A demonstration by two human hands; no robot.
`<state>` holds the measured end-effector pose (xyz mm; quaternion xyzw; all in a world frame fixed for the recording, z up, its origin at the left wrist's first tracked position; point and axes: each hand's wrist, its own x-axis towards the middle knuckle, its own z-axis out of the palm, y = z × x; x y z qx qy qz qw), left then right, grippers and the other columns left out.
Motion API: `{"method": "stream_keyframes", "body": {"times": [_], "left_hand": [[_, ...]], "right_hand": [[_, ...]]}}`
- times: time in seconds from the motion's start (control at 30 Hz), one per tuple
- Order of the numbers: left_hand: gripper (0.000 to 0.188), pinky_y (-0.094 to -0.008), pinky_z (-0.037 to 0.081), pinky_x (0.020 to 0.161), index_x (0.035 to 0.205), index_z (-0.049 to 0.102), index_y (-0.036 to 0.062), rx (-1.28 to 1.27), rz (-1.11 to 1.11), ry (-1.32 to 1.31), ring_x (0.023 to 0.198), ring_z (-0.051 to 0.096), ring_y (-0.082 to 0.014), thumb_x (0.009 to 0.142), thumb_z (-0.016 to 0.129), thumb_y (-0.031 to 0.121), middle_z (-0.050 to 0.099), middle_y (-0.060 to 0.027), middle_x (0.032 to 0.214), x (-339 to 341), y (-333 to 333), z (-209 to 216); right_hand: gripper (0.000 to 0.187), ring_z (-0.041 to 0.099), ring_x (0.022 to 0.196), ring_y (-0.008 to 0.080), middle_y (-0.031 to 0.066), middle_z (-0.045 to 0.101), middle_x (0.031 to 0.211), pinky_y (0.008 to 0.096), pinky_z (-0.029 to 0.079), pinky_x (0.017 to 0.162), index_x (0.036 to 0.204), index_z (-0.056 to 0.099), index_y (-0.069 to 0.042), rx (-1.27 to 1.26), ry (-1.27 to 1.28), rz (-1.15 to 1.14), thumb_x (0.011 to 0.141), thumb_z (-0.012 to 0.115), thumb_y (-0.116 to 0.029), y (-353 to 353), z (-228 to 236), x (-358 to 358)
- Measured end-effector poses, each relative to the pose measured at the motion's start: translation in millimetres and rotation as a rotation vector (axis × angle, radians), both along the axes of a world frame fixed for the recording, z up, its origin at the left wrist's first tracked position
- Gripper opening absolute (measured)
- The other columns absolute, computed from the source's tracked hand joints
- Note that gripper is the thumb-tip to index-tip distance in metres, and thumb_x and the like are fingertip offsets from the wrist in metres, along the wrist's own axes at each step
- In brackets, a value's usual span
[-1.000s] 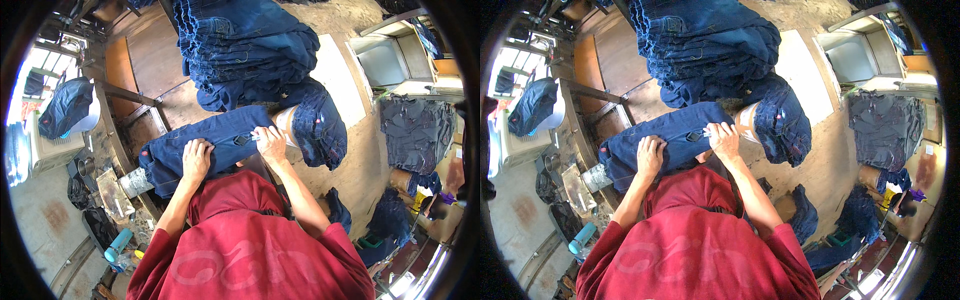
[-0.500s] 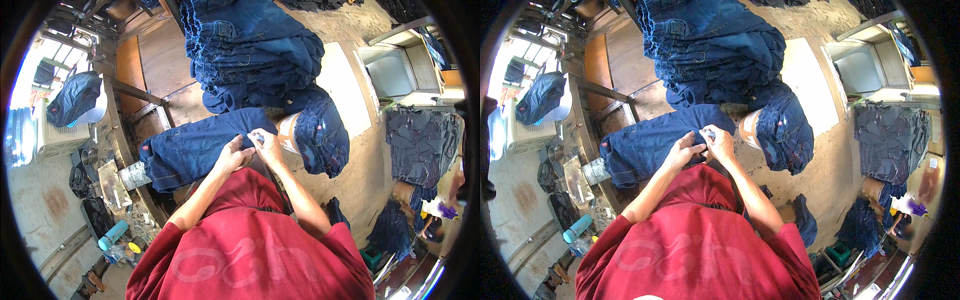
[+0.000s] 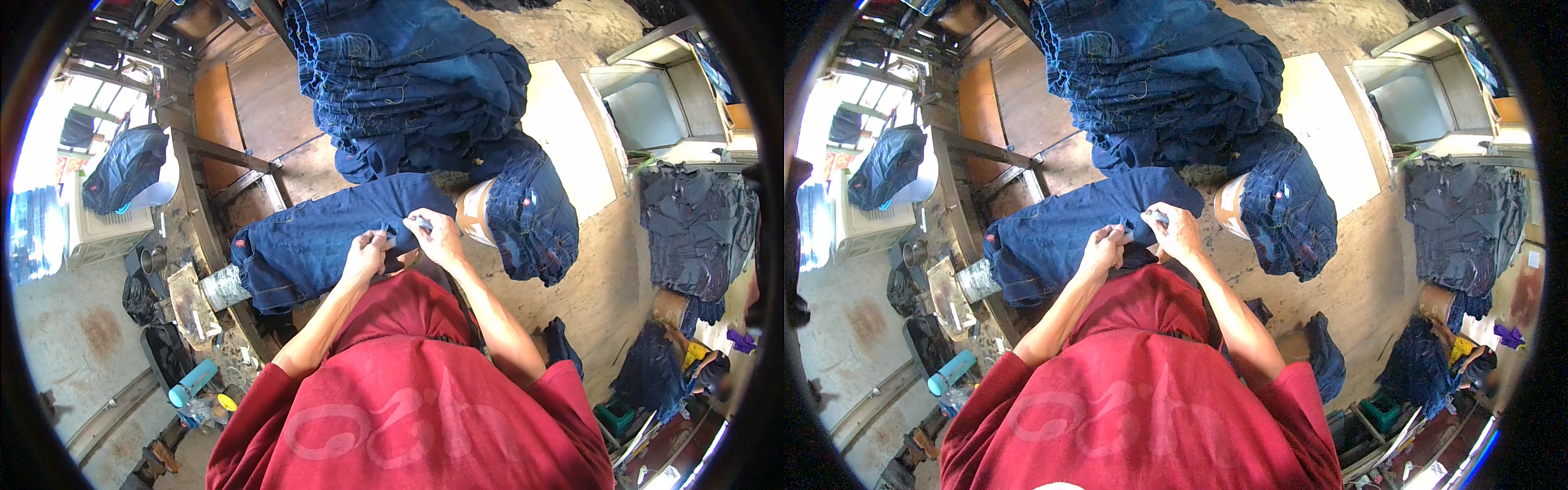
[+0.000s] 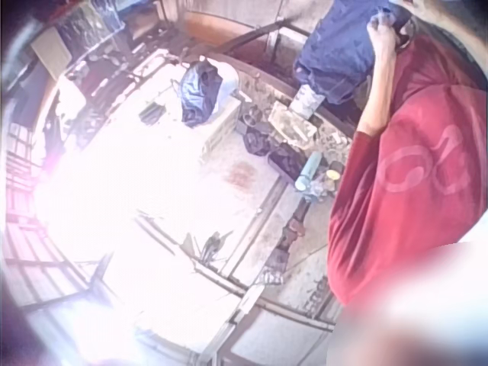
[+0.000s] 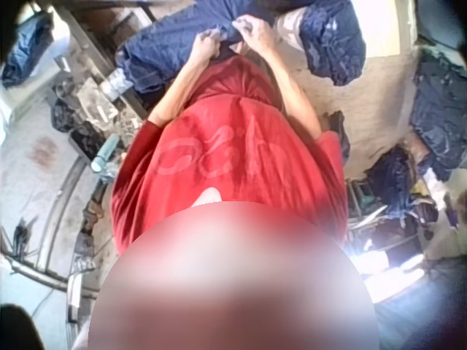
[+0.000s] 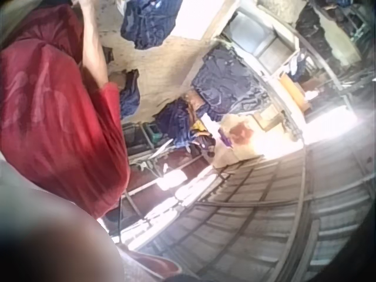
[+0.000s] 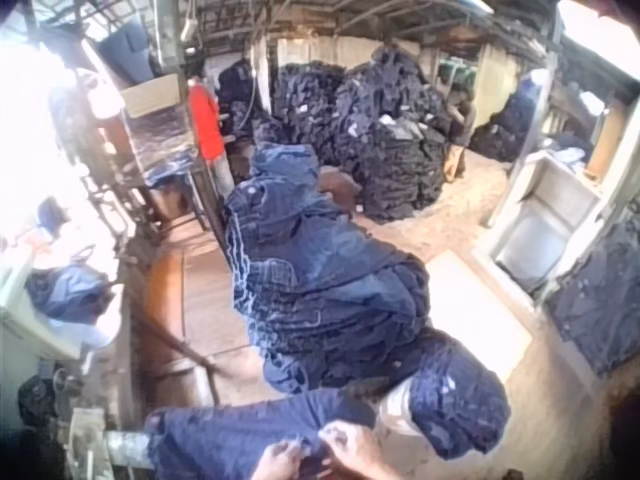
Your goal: The person scrapes small metal jewelry pieces off the surface of denim jeans using a small metal tool. They repeatedly pick up jeans from a pile, scrape the surface, and place the jeans back down.
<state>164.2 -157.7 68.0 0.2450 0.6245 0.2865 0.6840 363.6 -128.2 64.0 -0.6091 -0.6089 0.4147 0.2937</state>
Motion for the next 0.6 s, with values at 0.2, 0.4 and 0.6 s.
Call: {"method": "stream_keyframes", "body": {"times": [0.2,0.4,0.6], "left_hand": [[0.017,-0.0293,0.036,0.044,0.114,0.06,0.0067,-0.199,0.1,-0.165,0.046,0.038,-0.0088,0.111,0.057,0.024,0.075,-0.0096,0.096,-10,2,21],[0.016,-0.0283,0.035,0.043,0.107,0.062,0.0064,-0.049,-0.237,0.115,0.046,0.041,-0.0082,0.108,0.061,0.022,0.069,-0.0056,0.089,-1,30,20],[0.022,-0.0288,0.034,0.044,0.093,0.062,0.0079,-0.17,0.094,-0.078,0.046,0.042,-0.0075,0.106,0.066,0.025,0.066,-0.0043,0.081,-6,12,21]], "right_hand": [[0.025,0.069,0.065,0.0139,0.0083,0.075,0.078,0.032,0.053,0.062,0.107,0.078,-0.008,-0.114,-0.022,0.023,0.099,0.081,-0.031,-5,-4,0],[0.023,0.073,0.069,0.0161,0.0088,0.077,0.08,0.0328,0.056,0.065,0.108,0.078,-0.008,-0.069,-0.019,0.032,0.098,0.082,-0.029,-3,-6,2],[0.015,0.079,0.074,0.0263,0.0101,0.079,0.082,0.0393,0.059,0.068,0.108,0.078,-0.013,-0.031,0.008,0.036,0.1,0.076,-0.026,-6,-9,1]]}}
